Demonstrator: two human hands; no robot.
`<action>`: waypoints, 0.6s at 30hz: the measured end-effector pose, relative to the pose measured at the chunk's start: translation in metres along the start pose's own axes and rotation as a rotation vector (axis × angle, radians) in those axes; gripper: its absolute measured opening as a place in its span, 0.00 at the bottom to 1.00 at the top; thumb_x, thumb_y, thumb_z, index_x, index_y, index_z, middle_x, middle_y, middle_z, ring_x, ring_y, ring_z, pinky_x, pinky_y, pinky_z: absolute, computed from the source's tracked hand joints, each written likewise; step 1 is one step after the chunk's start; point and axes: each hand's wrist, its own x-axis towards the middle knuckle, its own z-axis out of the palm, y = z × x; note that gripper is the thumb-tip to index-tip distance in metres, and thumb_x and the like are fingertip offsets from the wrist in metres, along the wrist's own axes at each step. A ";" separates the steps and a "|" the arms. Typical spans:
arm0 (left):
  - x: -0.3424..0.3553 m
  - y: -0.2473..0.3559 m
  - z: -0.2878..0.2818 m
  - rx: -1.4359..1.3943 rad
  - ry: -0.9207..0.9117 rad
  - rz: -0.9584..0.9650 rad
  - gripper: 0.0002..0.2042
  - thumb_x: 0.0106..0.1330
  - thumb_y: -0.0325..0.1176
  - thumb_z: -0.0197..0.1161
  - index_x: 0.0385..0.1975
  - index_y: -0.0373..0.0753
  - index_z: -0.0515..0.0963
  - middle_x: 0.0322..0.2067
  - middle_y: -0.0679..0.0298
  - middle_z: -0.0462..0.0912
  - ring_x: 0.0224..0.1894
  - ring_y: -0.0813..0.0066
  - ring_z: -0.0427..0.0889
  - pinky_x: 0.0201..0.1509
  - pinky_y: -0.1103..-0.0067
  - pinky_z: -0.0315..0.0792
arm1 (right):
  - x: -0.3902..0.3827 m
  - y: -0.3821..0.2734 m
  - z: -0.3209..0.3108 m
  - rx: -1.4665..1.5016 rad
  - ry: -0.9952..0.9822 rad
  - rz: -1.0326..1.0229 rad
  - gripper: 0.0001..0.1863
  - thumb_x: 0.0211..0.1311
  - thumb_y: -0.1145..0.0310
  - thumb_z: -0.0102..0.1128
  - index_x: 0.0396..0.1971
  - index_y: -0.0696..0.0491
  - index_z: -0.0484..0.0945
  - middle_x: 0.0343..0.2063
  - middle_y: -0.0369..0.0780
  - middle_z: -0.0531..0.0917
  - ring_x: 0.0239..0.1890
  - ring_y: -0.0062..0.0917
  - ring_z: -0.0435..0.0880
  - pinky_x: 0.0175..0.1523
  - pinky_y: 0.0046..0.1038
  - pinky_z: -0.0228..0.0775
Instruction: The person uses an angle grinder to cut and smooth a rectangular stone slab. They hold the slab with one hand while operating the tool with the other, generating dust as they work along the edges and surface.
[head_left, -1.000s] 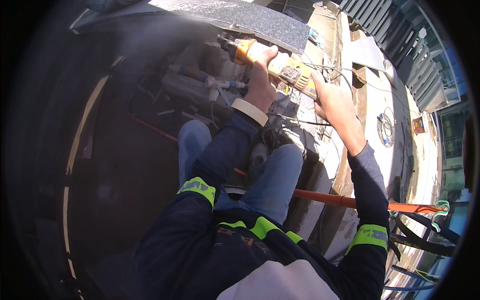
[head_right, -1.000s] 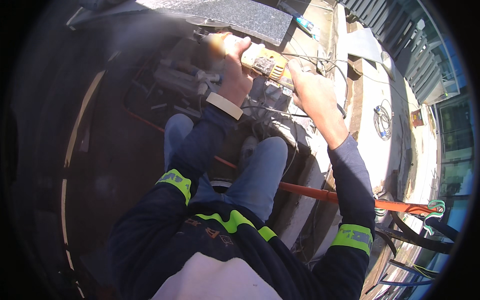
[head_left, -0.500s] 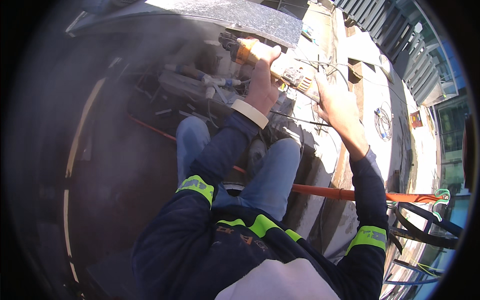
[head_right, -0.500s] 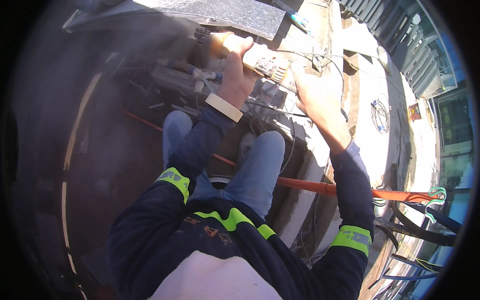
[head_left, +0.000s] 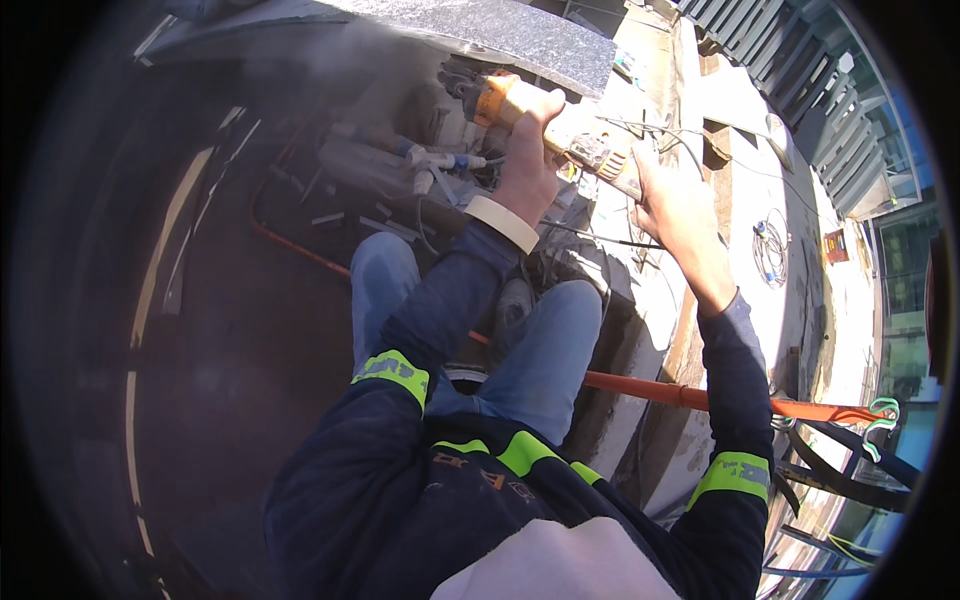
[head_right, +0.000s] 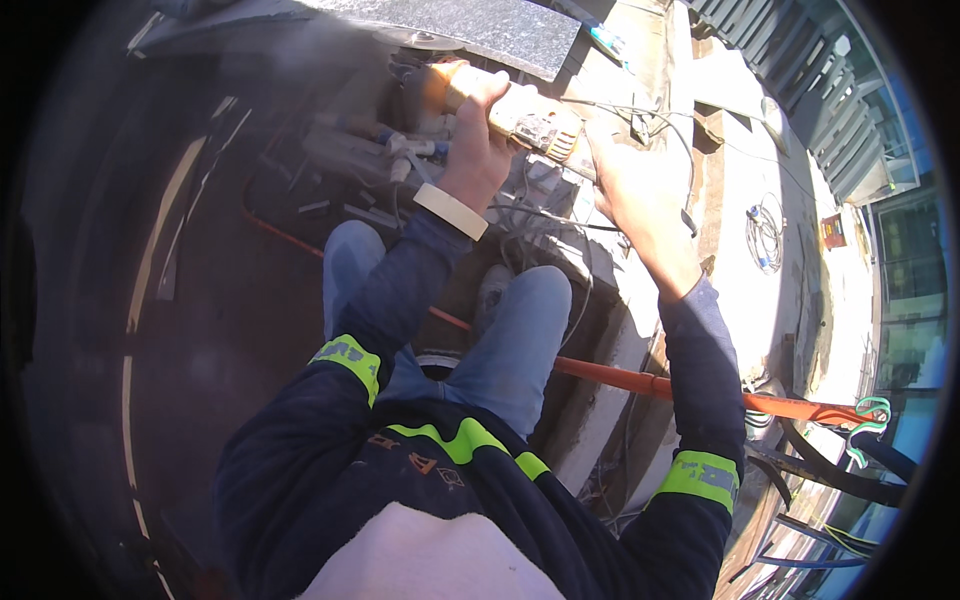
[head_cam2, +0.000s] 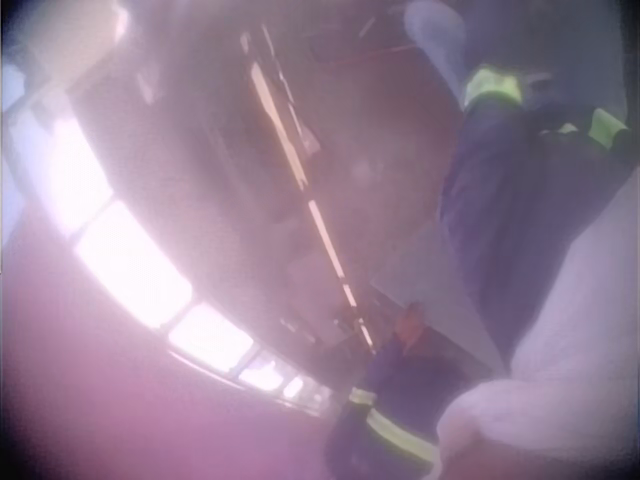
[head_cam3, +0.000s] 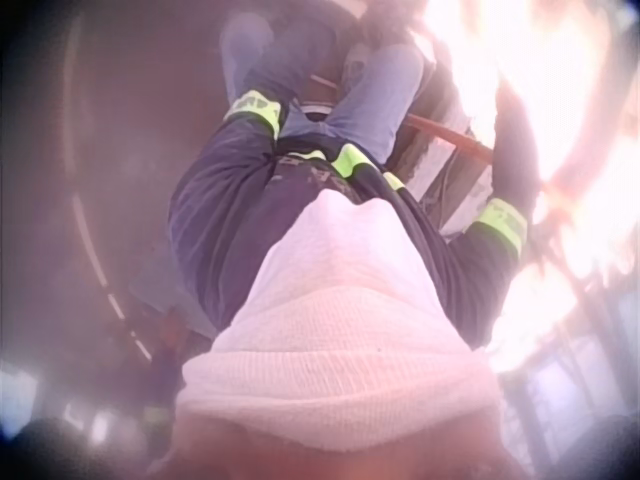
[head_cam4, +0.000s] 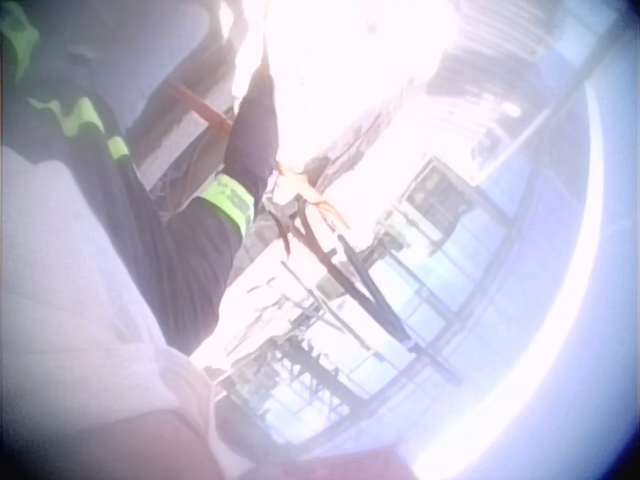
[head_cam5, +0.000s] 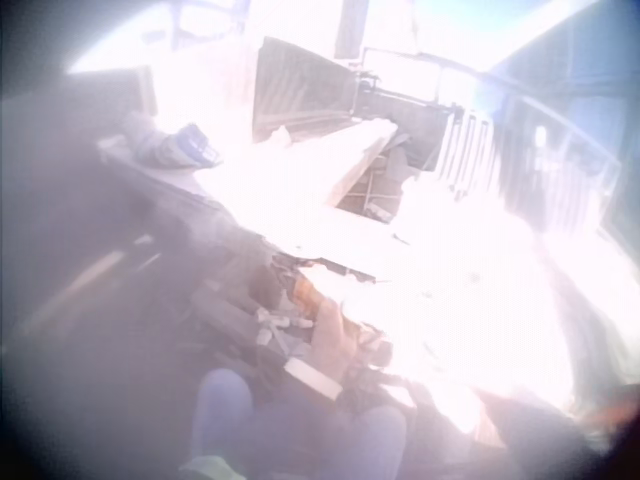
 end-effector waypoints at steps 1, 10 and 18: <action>0.001 0.003 0.000 0.001 0.001 0.009 0.16 0.71 0.43 0.69 0.53 0.46 0.78 0.49 0.65 0.87 0.52 0.68 0.88 0.54 0.62 0.80 | 0.002 0.001 0.002 0.020 0.044 -0.035 0.41 0.55 0.70 0.74 0.72 0.51 0.71 0.40 0.50 0.88 0.43 0.46 0.90 0.48 0.47 0.81; 0.023 0.030 -0.017 0.002 -0.018 -0.010 0.16 0.69 0.42 0.70 0.52 0.48 0.78 0.45 0.67 0.86 0.52 0.67 0.87 0.55 0.60 0.78 | 0.027 -0.026 -0.004 -0.018 0.128 -0.086 0.37 0.56 0.72 0.71 0.70 0.52 0.74 0.34 0.45 0.88 0.38 0.40 0.90 0.40 0.43 0.80; -0.001 0.001 0.001 -0.051 0.036 -0.012 0.18 0.69 0.42 0.71 0.54 0.42 0.79 0.48 0.61 0.88 0.50 0.66 0.89 0.54 0.62 0.81 | -0.003 -0.009 -0.014 -0.010 0.034 -0.024 0.35 0.60 0.70 0.67 0.70 0.50 0.72 0.34 0.51 0.88 0.39 0.46 0.91 0.44 0.47 0.82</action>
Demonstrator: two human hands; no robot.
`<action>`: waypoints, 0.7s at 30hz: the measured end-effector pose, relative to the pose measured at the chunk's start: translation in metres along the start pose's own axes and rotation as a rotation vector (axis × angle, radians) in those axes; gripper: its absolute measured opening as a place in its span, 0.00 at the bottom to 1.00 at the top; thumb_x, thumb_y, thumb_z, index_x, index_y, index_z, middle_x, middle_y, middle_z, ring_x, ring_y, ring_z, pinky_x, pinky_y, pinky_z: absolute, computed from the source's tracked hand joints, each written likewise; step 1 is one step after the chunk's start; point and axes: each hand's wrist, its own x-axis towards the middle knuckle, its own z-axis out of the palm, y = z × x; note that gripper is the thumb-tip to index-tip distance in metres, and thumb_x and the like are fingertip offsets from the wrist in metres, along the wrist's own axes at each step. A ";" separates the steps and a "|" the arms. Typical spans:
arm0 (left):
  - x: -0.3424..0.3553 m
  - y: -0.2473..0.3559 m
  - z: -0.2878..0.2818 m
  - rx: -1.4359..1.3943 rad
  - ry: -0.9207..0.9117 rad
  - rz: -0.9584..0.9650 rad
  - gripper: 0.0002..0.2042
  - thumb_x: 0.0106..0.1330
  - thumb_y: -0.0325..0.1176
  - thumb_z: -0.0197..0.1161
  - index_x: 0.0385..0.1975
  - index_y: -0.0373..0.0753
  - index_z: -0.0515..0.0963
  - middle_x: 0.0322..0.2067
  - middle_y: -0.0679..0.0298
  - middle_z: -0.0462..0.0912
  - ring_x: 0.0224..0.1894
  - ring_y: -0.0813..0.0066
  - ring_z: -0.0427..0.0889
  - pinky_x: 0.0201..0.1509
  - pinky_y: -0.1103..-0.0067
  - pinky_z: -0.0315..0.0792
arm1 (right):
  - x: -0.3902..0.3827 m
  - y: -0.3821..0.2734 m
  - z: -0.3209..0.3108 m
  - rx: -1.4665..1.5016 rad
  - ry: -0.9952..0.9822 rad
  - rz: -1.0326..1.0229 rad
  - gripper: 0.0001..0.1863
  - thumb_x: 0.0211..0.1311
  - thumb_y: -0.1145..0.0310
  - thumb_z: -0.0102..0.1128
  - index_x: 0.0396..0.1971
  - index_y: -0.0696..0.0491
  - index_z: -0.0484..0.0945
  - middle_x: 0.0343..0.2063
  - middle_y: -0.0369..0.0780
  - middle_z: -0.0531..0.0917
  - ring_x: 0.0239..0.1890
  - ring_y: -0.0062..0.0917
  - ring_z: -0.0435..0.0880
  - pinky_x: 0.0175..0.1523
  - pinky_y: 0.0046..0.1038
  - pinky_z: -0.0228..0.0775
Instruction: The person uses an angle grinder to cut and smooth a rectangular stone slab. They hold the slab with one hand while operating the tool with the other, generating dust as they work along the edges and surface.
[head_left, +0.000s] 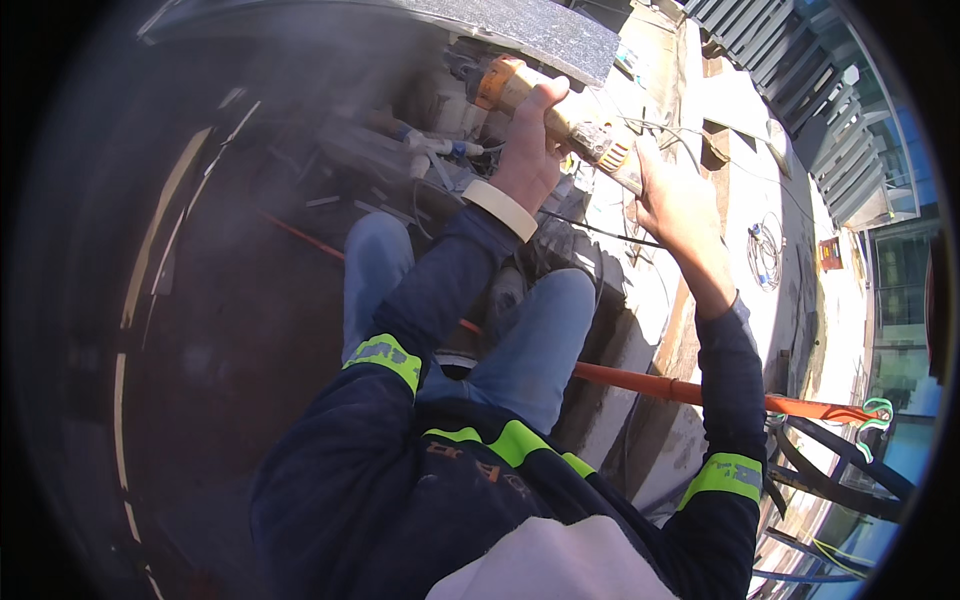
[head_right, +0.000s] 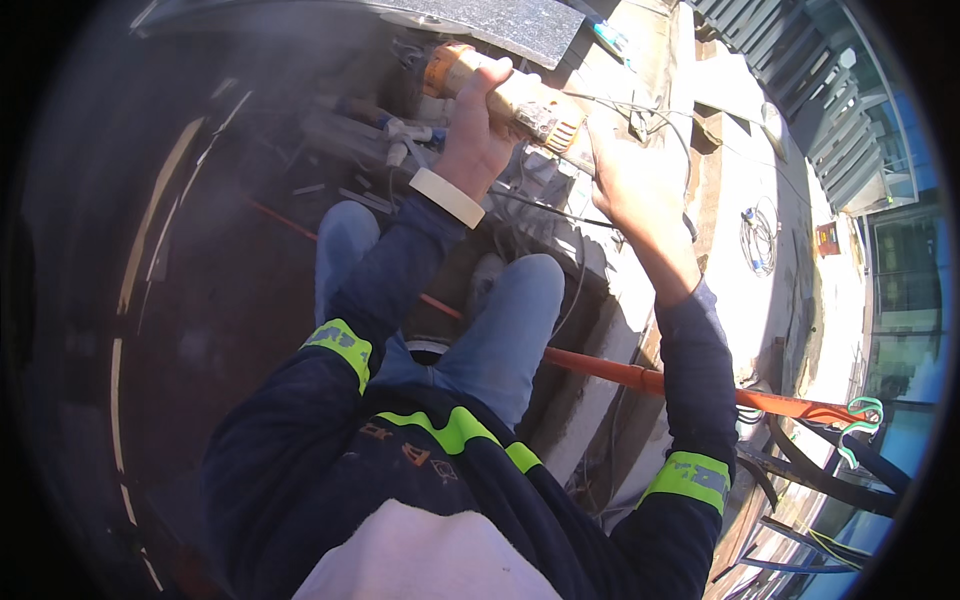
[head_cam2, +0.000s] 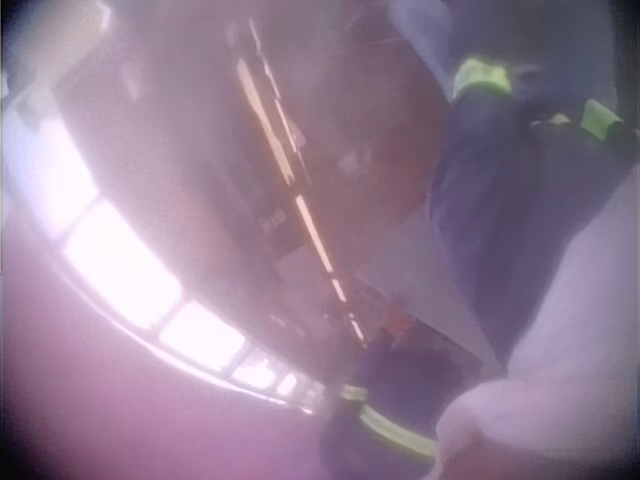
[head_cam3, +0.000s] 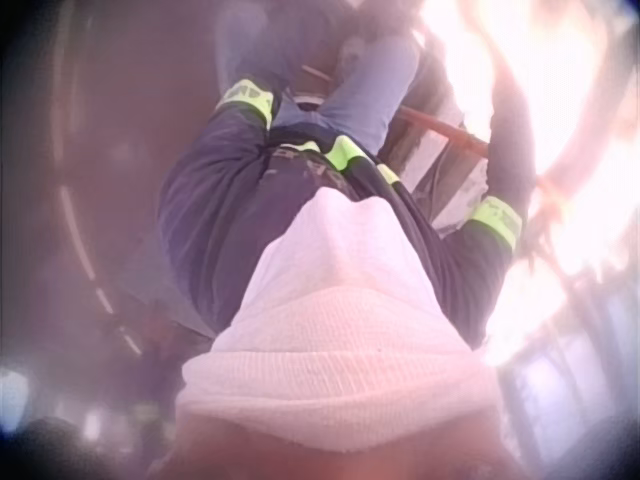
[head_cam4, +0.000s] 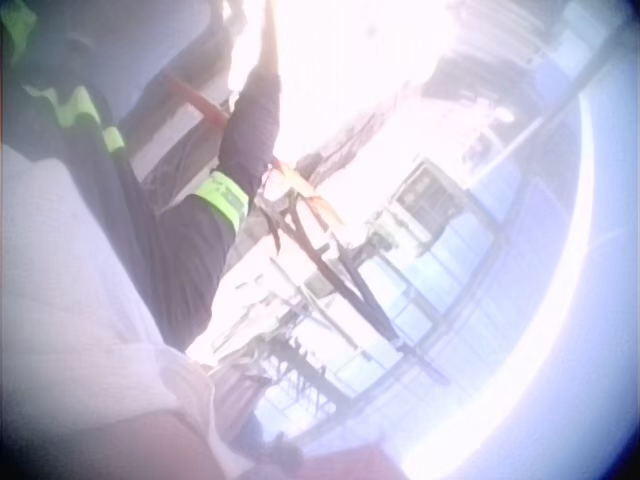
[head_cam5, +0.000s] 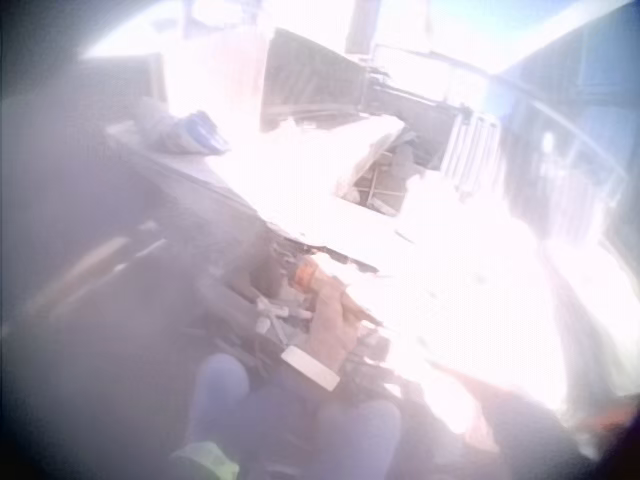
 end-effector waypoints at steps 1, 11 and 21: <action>-0.001 -0.004 0.002 0.000 -0.010 -0.013 0.18 0.70 0.42 0.71 0.54 0.42 0.79 0.49 0.60 0.88 0.51 0.66 0.89 0.53 0.62 0.83 | -0.005 -0.003 -0.008 -0.004 -0.027 0.054 0.39 0.59 0.69 0.69 0.73 0.48 0.70 0.35 0.52 0.88 0.38 0.48 0.91 0.45 0.49 0.82; -0.013 -0.025 0.009 -0.041 -0.039 0.015 0.16 0.71 0.40 0.70 0.53 0.43 0.79 0.49 0.63 0.87 0.51 0.70 0.88 0.55 0.66 0.81 | -0.024 0.003 -0.016 -0.070 0.010 0.061 0.33 0.62 0.71 0.64 0.70 0.50 0.73 0.32 0.46 0.89 0.36 0.44 0.91 0.46 0.46 0.82; -0.017 -0.042 0.011 -0.040 0.037 0.013 0.15 0.69 0.40 0.72 0.51 0.47 0.79 0.45 0.69 0.85 0.47 0.73 0.87 0.56 0.68 0.78 | -0.033 0.019 -0.006 -0.060 -0.040 0.104 0.33 0.64 0.70 0.63 0.72 0.49 0.75 0.36 0.52 0.89 0.40 0.47 0.90 0.47 0.47 0.82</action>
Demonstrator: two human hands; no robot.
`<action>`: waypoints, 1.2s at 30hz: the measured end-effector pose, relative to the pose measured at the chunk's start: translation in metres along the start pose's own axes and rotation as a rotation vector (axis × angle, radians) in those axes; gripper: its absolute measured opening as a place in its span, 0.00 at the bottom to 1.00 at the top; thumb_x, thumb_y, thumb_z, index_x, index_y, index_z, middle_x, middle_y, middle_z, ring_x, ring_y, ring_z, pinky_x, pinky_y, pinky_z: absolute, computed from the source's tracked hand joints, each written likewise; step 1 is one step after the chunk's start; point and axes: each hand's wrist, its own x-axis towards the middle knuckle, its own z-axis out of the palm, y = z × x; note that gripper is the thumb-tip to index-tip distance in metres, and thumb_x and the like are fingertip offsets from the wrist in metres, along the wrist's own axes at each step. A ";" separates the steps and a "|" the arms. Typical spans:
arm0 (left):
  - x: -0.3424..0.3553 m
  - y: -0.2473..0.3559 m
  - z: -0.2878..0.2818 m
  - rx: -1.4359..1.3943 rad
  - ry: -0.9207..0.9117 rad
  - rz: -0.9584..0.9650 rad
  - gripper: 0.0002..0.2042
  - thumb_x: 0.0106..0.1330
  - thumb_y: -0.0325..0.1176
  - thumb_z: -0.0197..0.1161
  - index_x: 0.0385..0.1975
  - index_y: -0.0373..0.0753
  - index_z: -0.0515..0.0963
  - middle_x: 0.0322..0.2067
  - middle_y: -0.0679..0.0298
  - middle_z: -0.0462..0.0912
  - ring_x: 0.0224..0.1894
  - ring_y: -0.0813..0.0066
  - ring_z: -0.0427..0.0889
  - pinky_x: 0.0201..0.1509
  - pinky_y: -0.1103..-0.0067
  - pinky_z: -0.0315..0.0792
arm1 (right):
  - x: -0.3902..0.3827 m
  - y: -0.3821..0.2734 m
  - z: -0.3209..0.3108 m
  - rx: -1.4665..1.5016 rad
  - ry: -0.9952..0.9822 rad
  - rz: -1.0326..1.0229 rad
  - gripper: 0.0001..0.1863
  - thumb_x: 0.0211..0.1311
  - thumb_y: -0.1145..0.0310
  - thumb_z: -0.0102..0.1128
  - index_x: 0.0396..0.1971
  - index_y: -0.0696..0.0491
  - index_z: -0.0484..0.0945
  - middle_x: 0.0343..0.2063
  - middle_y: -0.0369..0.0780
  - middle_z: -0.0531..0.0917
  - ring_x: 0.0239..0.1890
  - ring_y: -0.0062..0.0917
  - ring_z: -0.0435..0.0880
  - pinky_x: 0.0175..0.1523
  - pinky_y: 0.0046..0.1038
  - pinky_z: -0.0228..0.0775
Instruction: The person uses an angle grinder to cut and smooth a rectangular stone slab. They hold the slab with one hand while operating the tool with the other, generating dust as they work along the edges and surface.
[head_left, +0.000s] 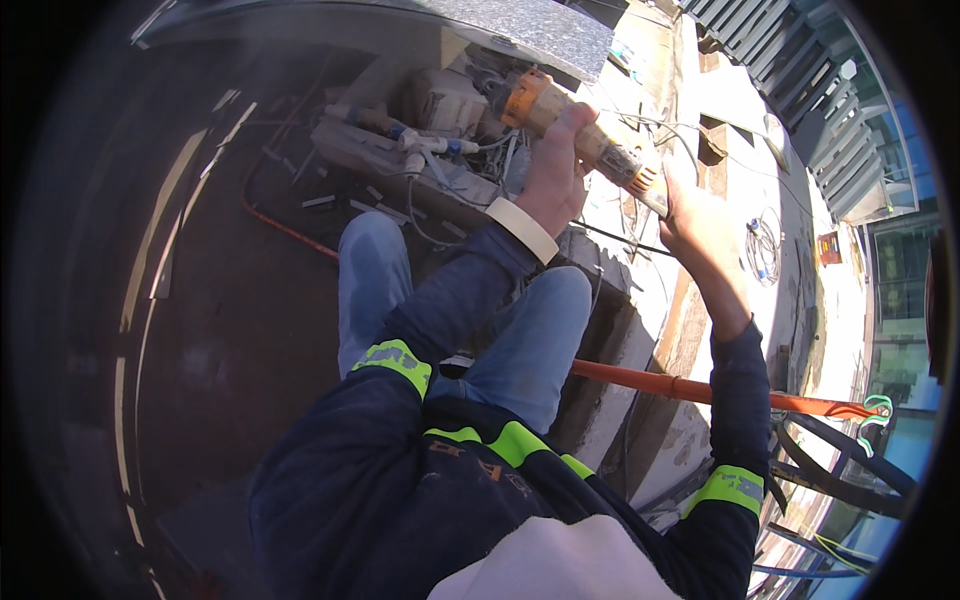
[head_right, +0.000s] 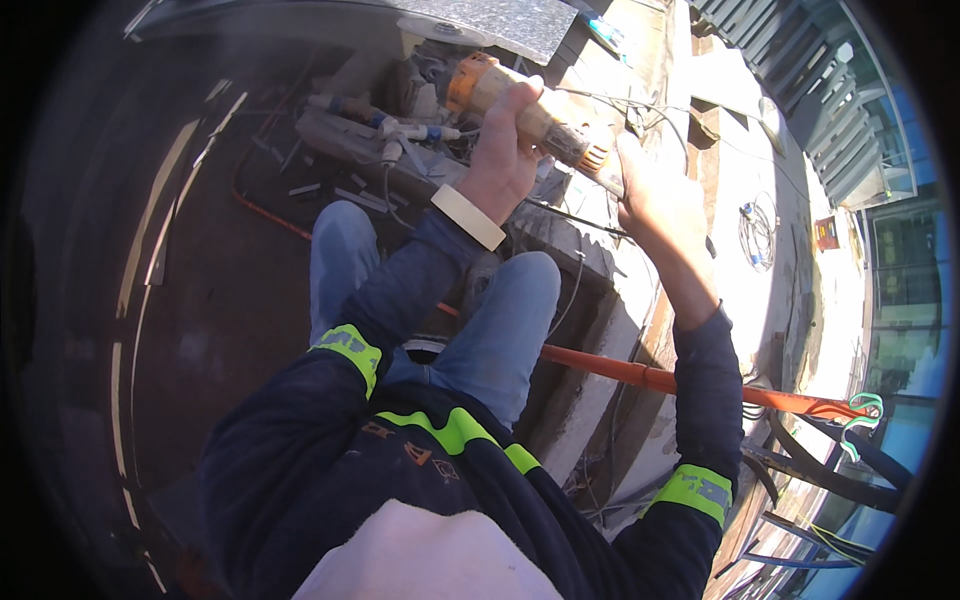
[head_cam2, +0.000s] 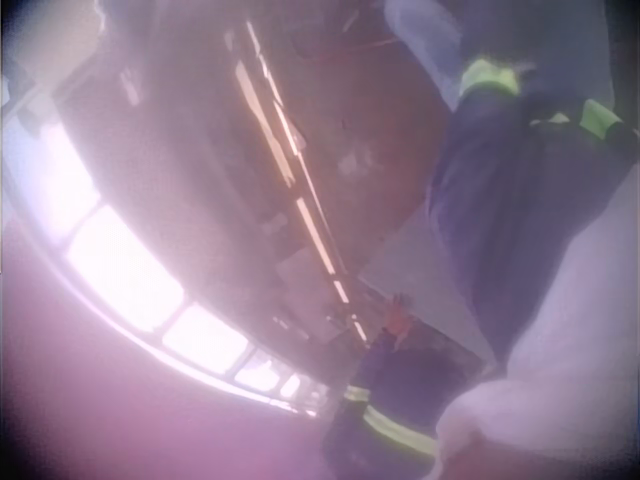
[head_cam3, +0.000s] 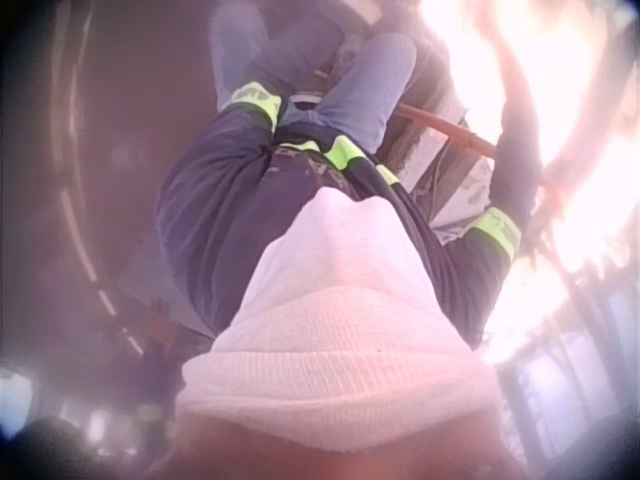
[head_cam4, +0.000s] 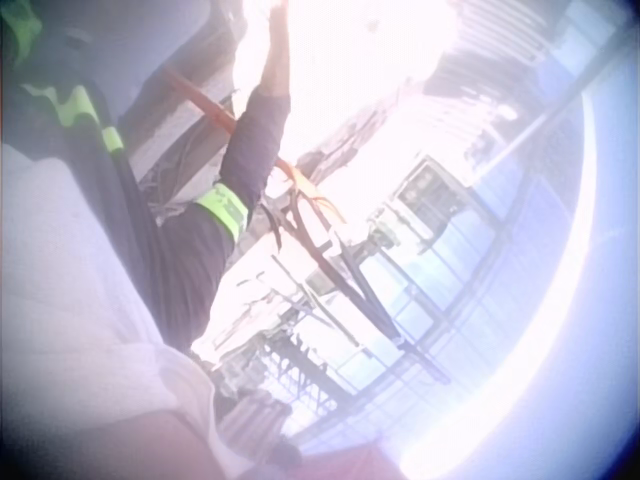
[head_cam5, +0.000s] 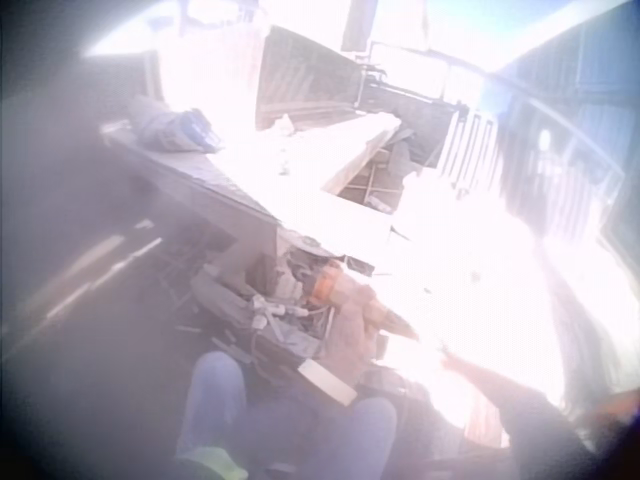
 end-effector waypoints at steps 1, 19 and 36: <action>0.000 -0.002 0.001 -0.005 -0.003 0.009 0.15 0.68 0.40 0.72 0.51 0.48 0.79 0.44 0.69 0.85 0.47 0.73 0.87 0.55 0.68 0.78 | -0.001 0.002 0.000 -0.007 -0.006 0.009 0.34 0.64 0.69 0.64 0.72 0.49 0.75 0.36 0.52 0.89 0.40 0.47 0.90 0.47 0.47 0.82; 0.017 0.016 -0.008 0.048 -0.014 0.014 0.16 0.67 0.43 0.74 0.49 0.47 0.79 0.43 0.69 0.86 0.46 0.75 0.88 0.52 0.71 0.80 | 0.025 -0.015 0.014 0.055 -0.007 0.014 0.35 0.66 0.65 0.68 0.73 0.45 0.69 0.38 0.51 0.89 0.38 0.49 0.91 0.44 0.49 0.83; 0.031 0.034 -0.018 0.052 -0.025 -0.013 0.17 0.69 0.42 0.69 0.53 0.42 0.80 0.46 0.63 0.89 0.50 0.68 0.89 0.54 0.64 0.81 | 0.033 -0.026 0.011 -0.040 -0.031 -0.017 0.39 0.62 0.66 0.71 0.75 0.50 0.71 0.45 0.54 0.86 0.47 0.48 0.88 0.52 0.47 0.82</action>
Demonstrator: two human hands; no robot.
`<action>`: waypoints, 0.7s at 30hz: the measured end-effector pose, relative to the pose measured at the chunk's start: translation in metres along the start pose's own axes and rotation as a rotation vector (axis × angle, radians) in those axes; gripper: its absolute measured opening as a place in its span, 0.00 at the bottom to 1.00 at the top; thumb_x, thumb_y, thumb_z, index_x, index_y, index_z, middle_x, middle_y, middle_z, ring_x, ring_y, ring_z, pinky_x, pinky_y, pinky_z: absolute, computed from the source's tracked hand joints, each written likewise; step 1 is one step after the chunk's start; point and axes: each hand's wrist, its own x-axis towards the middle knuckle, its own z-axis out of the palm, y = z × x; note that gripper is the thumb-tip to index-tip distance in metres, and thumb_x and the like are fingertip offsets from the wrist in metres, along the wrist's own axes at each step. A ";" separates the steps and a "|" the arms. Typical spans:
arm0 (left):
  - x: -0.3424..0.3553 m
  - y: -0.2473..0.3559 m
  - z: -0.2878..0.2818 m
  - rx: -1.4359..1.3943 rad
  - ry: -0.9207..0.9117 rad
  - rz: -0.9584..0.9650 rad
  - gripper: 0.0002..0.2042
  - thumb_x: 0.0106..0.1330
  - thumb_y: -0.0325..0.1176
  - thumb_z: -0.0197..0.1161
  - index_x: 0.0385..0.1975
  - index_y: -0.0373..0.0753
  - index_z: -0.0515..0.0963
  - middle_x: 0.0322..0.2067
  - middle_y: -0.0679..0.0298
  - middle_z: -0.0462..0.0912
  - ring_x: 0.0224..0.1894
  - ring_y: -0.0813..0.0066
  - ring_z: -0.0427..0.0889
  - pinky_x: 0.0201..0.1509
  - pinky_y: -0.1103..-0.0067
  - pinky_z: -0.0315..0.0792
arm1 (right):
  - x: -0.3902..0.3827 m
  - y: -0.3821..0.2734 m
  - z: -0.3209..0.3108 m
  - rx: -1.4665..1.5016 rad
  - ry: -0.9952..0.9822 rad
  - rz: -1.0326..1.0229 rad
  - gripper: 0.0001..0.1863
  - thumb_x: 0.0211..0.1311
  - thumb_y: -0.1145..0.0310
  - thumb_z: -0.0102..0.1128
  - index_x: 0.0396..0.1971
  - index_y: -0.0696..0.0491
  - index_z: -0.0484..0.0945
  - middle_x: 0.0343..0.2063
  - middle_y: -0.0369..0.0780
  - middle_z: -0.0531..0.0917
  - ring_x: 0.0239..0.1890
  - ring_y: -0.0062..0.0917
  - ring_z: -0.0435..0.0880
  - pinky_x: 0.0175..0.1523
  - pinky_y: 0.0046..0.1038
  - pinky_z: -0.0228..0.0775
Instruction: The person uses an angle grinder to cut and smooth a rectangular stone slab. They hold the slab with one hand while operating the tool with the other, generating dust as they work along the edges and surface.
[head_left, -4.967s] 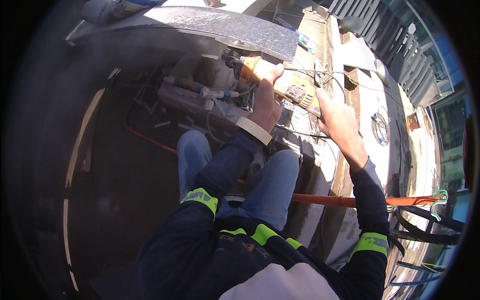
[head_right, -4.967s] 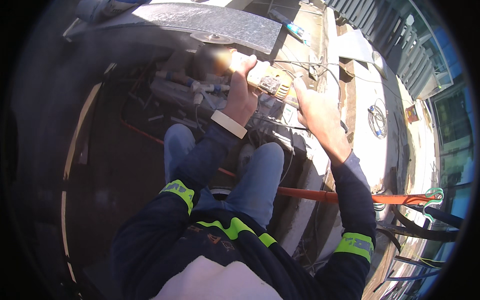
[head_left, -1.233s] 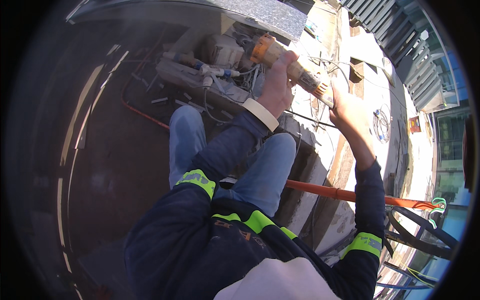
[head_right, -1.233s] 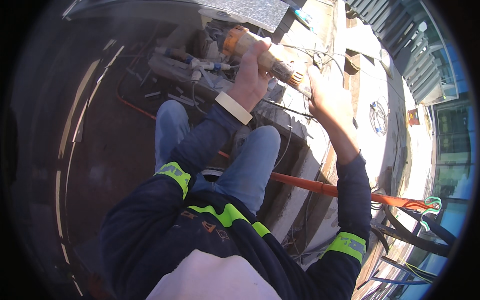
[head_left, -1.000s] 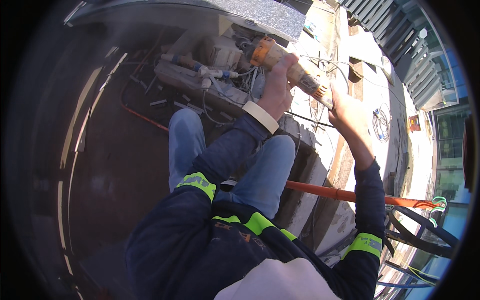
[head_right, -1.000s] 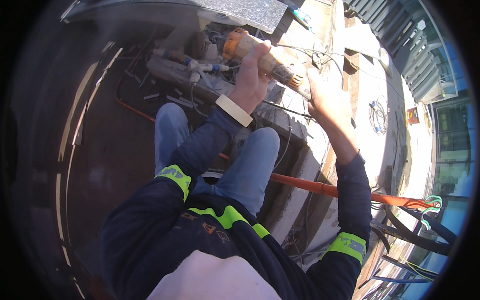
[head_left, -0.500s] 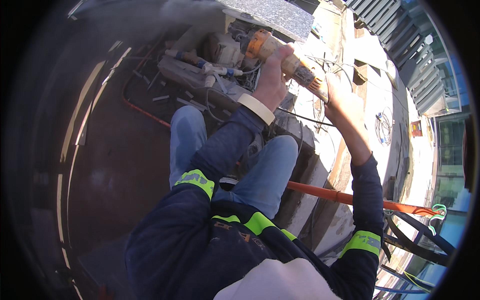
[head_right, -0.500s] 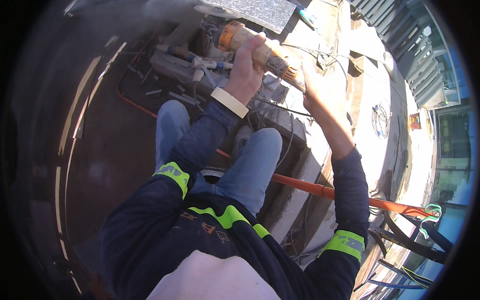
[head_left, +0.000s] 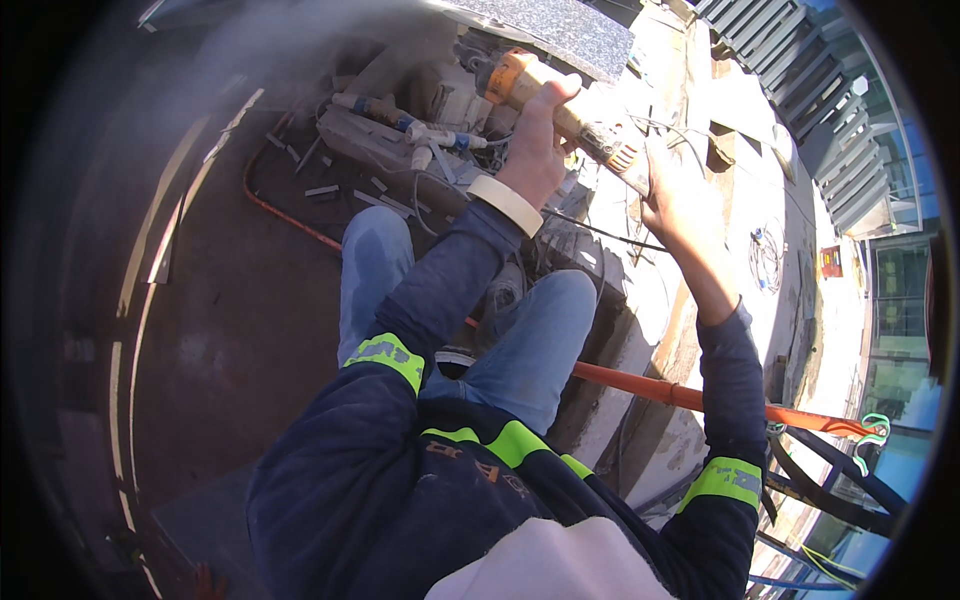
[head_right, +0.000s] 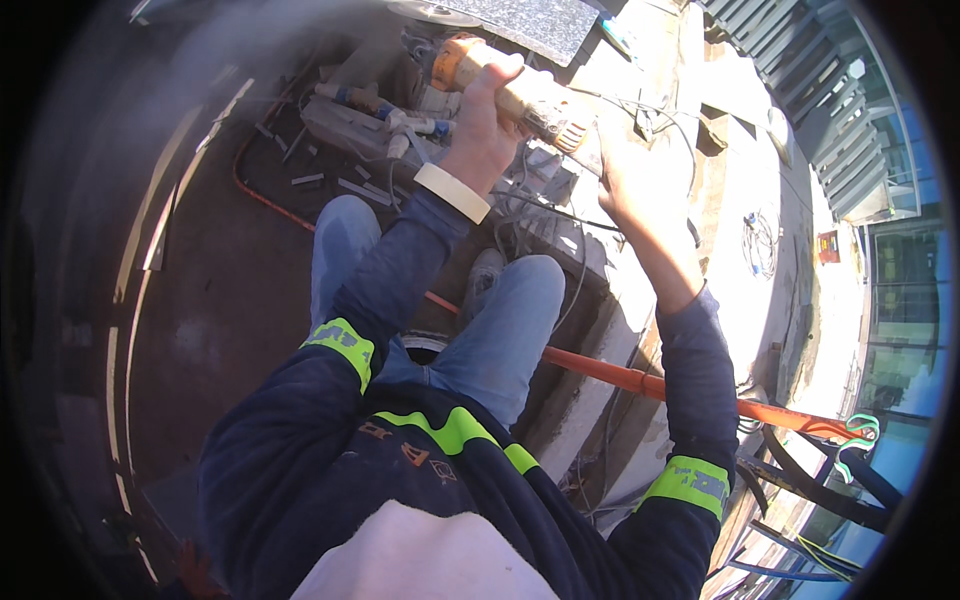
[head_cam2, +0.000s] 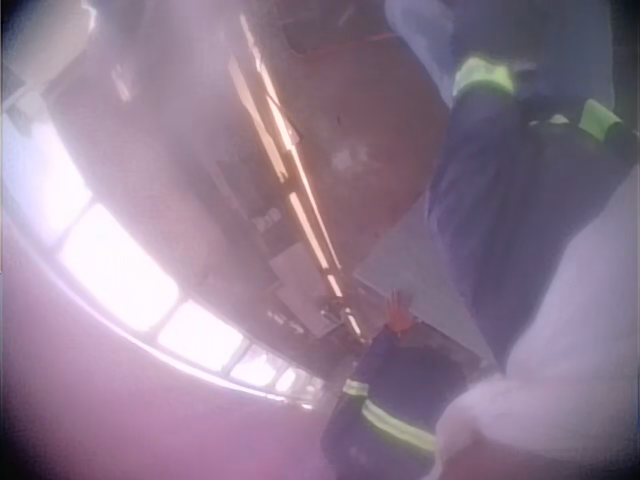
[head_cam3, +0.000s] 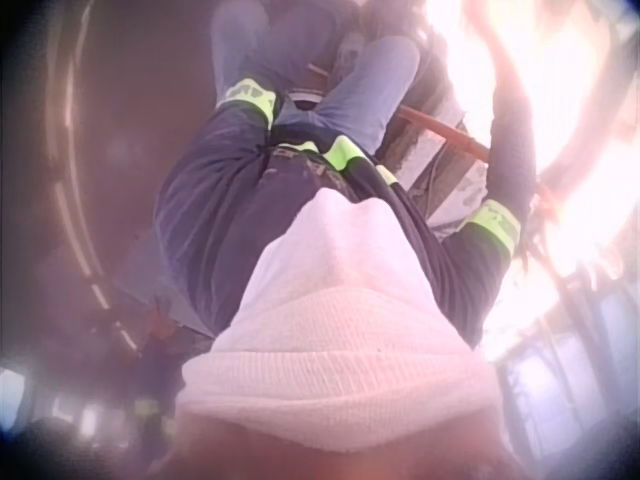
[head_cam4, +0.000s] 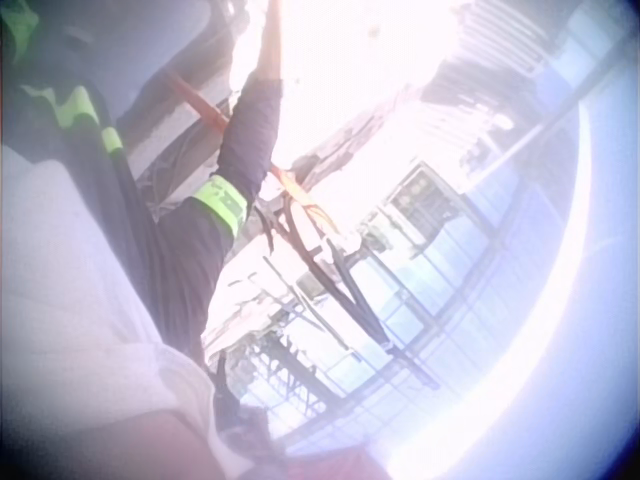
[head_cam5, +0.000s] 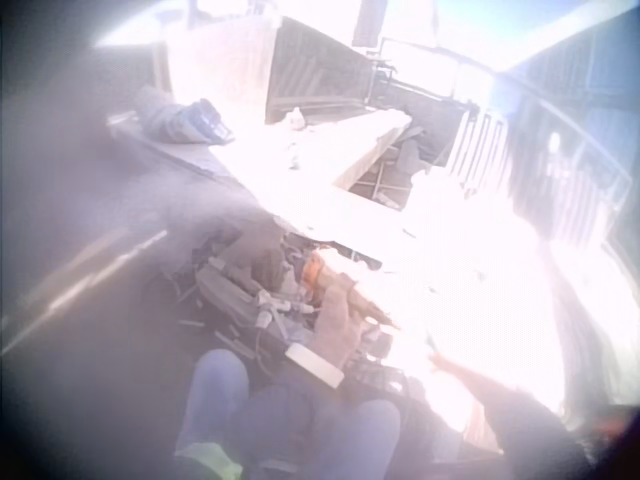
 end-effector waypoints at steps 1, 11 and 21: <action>-0.001 0.002 0.001 -0.006 -0.008 0.005 0.17 0.70 0.42 0.69 0.53 0.42 0.80 0.47 0.62 0.89 0.50 0.67 0.89 0.55 0.64 0.81 | 0.000 -0.001 -0.001 0.008 0.021 -0.010 0.39 0.61 0.66 0.71 0.75 0.50 0.71 0.45 0.54 0.86 0.47 0.48 0.88 0.52 0.47 0.82; -0.004 0.015 0.010 -0.016 0.025 -0.016 0.16 0.72 0.39 0.69 0.55 0.41 0.80 0.49 0.61 0.89 0.52 0.67 0.88 0.56 0.62 0.79 | -0.001 0.000 -0.006 0.133 0.158 -0.147 0.39 0.57 0.72 0.73 0.72 0.53 0.74 0.40 0.53 0.87 0.44 0.47 0.88 0.50 0.46 0.81; -0.002 0.015 0.004 -0.006 0.033 -0.010 0.18 0.68 0.41 0.70 0.54 0.42 0.80 0.47 0.61 0.88 0.51 0.66 0.88 0.56 0.60 0.79 | 0.007 -0.008 -0.009 0.059 0.035 -0.065 0.36 0.61 0.71 0.68 0.72 0.53 0.72 0.38 0.53 0.88 0.44 0.48 0.89 0.49 0.47 0.81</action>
